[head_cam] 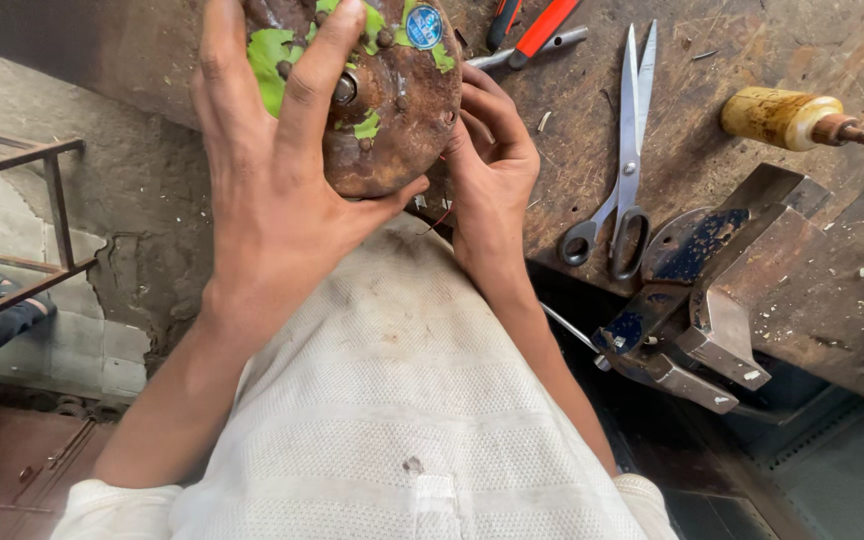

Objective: The person assembles a motor by fitting a rotor into a stator, inserting a metal rod, and attaching a circular metal plate. They then use pliers to strip and twist wires connected to the assembly.

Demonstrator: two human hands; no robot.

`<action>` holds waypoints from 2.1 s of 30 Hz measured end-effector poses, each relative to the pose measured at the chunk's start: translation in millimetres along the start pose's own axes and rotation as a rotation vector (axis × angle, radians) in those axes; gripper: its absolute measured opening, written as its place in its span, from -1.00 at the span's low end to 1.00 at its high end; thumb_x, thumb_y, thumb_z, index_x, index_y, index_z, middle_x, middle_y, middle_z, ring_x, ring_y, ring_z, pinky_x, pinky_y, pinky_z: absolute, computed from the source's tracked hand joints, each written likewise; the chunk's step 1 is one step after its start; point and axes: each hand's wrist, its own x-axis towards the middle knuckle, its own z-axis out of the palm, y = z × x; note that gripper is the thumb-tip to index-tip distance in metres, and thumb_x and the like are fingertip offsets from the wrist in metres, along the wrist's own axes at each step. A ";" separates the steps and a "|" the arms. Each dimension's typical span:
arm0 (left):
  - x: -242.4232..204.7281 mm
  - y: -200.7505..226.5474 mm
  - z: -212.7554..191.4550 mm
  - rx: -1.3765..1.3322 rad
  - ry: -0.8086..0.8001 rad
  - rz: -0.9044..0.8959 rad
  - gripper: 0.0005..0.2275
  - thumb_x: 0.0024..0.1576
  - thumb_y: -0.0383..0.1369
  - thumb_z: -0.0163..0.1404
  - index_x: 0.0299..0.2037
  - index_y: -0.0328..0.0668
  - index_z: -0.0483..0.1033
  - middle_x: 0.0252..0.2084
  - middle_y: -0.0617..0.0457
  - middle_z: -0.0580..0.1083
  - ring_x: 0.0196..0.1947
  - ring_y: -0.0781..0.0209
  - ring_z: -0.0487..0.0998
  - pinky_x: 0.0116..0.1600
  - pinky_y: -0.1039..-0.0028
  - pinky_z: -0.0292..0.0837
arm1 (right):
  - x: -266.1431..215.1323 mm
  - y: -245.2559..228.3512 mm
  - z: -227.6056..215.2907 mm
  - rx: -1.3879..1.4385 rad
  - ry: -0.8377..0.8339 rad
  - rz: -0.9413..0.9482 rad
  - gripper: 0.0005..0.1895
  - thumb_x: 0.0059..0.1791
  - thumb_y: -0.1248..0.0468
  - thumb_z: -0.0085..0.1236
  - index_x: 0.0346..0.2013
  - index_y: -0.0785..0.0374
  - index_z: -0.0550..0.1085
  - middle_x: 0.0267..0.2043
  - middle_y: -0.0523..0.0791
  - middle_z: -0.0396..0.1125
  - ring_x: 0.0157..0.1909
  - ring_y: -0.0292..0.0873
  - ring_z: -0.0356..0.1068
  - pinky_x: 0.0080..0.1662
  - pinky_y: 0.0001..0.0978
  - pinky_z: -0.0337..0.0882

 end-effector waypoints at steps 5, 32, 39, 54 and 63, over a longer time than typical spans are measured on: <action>6.8 1.2 -3.9 -0.024 -0.032 -0.019 -0.04 -0.05 -0.16 0.54 0.47 0.28 0.06 0.47 -0.19 -0.08 0.49 -0.24 0.08 0.51 0.01 0.19 | -0.2 -1.7 -8.7 -0.311 0.015 -0.085 -0.76 0.13 0.42 0.22 0.10 0.36 0.51 0.32 -0.04 0.32 0.36 -0.13 0.40 0.39 -0.23 0.49; 7.9 32.6 12.1 0.076 -0.077 -0.063 -0.01 -0.05 -0.13 0.50 0.53 0.24 0.03 0.52 -0.27 -0.23 0.51 -0.31 -0.03 0.46 -0.04 0.16 | 16.9 19.7 -39.0 -0.049 -0.087 -0.100 -0.76 0.12 0.56 0.19 0.08 0.39 0.51 0.26 -0.13 0.29 0.22 -0.25 0.41 0.31 -0.39 0.44; 18.2 27.6 -0.3 0.058 -0.163 -0.050 -0.01 -0.10 -0.15 0.58 0.51 0.20 0.14 0.55 -0.17 -0.15 0.54 -0.25 -0.03 0.51 0.02 0.18 | 20.0 19.3 -38.6 -0.026 -0.108 -0.093 -0.78 0.11 0.54 0.20 0.06 0.40 0.53 0.25 -0.14 0.28 0.22 -0.25 0.41 0.30 -0.38 0.47; 18.3 20.3 3.2 0.030 -0.164 -0.039 -0.06 -0.07 -0.17 0.55 0.49 0.08 0.17 0.52 -0.16 -0.12 0.51 -0.21 -0.02 0.50 0.05 0.14 | 20.1 20.3 -39.2 0.005 -0.112 -0.054 -0.80 0.12 0.53 0.21 0.05 0.39 0.54 0.20 -0.15 0.28 0.16 -0.26 0.44 0.22 -0.40 0.52; 16.8 24.8 8.1 0.034 -0.120 -0.036 -0.10 -0.04 -0.17 0.48 0.49 0.04 0.17 0.51 -0.19 -0.15 0.48 -0.16 0.01 0.45 0.04 0.19 | 18.1 19.1 -39.7 0.003 -0.132 -0.069 -0.79 0.15 0.51 0.19 0.10 0.36 0.52 0.21 -0.18 0.26 0.21 -0.27 0.42 0.25 -0.40 0.52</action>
